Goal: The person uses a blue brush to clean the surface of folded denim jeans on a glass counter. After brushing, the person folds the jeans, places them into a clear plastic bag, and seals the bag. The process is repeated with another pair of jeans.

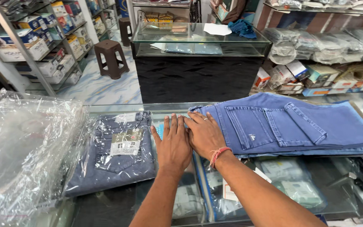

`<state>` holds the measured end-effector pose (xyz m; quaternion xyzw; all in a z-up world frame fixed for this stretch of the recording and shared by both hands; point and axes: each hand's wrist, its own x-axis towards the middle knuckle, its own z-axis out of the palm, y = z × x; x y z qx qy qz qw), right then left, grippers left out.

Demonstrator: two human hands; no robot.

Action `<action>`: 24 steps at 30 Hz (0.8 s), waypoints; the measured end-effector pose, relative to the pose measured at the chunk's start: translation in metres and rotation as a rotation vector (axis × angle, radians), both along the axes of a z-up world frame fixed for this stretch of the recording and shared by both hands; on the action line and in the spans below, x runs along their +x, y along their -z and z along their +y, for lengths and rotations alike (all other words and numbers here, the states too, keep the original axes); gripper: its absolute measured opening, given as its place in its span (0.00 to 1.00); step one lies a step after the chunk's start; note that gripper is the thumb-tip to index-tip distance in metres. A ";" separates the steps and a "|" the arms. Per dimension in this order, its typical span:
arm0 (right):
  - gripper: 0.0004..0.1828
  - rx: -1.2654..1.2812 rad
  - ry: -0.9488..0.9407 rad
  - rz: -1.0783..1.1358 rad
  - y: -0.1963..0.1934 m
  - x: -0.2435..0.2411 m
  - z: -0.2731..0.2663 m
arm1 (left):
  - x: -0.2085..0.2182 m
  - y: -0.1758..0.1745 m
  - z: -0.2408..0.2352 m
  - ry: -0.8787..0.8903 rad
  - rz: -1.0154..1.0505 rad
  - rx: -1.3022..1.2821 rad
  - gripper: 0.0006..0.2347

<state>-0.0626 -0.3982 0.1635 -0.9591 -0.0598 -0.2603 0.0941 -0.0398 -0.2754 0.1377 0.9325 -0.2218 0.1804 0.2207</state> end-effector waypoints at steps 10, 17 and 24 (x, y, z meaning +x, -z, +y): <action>0.22 0.131 -0.082 0.088 0.029 0.012 0.011 | -0.006 0.026 0.011 -0.146 0.146 -0.044 0.23; 0.22 0.316 0.030 0.288 0.053 0.031 0.028 | 0.021 0.069 0.019 -0.151 0.210 -0.101 0.24; 0.27 0.462 0.034 0.364 0.086 0.055 0.030 | 0.038 0.094 0.021 -0.156 0.246 -0.173 0.23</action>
